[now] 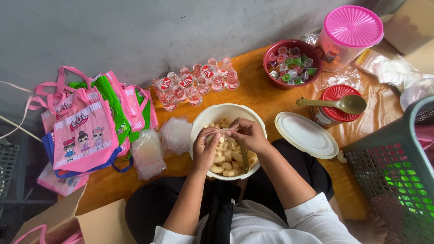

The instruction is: The person is packing snacks from a large bowl into individual plastic bags using a scoop and organizing them for distribution.

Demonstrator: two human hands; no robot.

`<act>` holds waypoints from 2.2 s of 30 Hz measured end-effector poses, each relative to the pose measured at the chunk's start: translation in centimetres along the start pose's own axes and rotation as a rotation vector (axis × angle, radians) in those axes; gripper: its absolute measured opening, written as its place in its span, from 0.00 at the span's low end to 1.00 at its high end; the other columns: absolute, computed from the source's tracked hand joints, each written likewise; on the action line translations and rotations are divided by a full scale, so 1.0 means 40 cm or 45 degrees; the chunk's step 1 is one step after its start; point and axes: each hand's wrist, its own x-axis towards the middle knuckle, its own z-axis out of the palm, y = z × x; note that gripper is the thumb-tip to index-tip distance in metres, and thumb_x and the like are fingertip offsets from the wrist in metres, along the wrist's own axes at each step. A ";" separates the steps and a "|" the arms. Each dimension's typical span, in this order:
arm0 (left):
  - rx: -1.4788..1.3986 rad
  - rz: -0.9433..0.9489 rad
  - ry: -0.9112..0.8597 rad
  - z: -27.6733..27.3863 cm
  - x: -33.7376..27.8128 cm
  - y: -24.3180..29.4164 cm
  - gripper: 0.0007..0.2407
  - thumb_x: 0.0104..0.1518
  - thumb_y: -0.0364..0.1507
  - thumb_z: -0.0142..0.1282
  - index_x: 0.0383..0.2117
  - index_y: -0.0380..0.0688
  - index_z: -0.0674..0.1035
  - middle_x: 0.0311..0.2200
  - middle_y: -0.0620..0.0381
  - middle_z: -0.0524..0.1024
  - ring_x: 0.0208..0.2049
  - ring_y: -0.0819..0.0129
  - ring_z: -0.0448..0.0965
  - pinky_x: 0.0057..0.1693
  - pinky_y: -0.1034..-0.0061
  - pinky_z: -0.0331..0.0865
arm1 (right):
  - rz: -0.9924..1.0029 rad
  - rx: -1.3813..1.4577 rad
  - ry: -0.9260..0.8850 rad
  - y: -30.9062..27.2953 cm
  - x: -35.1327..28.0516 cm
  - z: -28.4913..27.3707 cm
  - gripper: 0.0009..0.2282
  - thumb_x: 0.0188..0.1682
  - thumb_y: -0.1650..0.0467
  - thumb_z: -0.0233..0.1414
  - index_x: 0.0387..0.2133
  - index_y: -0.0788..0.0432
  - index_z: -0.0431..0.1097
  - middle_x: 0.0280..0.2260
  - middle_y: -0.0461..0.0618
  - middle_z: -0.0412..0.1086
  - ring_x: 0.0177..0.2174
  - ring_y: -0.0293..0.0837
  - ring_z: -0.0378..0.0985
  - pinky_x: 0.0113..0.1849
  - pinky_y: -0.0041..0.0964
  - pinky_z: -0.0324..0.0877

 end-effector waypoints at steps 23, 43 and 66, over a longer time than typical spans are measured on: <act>-0.007 0.044 -0.092 -0.002 -0.004 0.020 0.08 0.58 0.32 0.63 0.38 0.43 0.79 0.39 0.51 0.82 0.45 0.64 0.82 0.55 0.66 0.71 | -0.104 -0.158 -0.050 -0.055 -0.009 0.008 0.04 0.41 0.76 0.66 0.27 0.63 0.79 0.28 0.53 0.76 0.32 0.42 0.76 0.36 0.33 0.69; -0.056 0.062 -0.162 -0.003 -0.011 -0.015 0.08 0.64 0.32 0.52 0.40 0.41 0.73 0.44 0.48 0.80 0.47 0.62 0.79 0.57 0.65 0.69 | -0.158 -0.220 -0.167 -0.128 -0.009 0.030 0.06 0.42 0.72 0.66 0.30 0.63 0.79 0.32 0.54 0.77 0.37 0.46 0.78 0.42 0.39 0.70; 0.008 0.130 -0.068 0.004 -0.016 0.026 0.07 0.68 0.31 0.44 0.42 0.42 0.73 0.43 0.49 0.80 0.46 0.61 0.80 0.55 0.65 0.71 | -0.551 -0.572 -0.033 -0.141 -0.005 0.045 0.02 0.49 0.72 0.59 0.29 0.58 0.75 0.29 0.52 0.74 0.36 0.57 0.76 0.42 0.47 0.69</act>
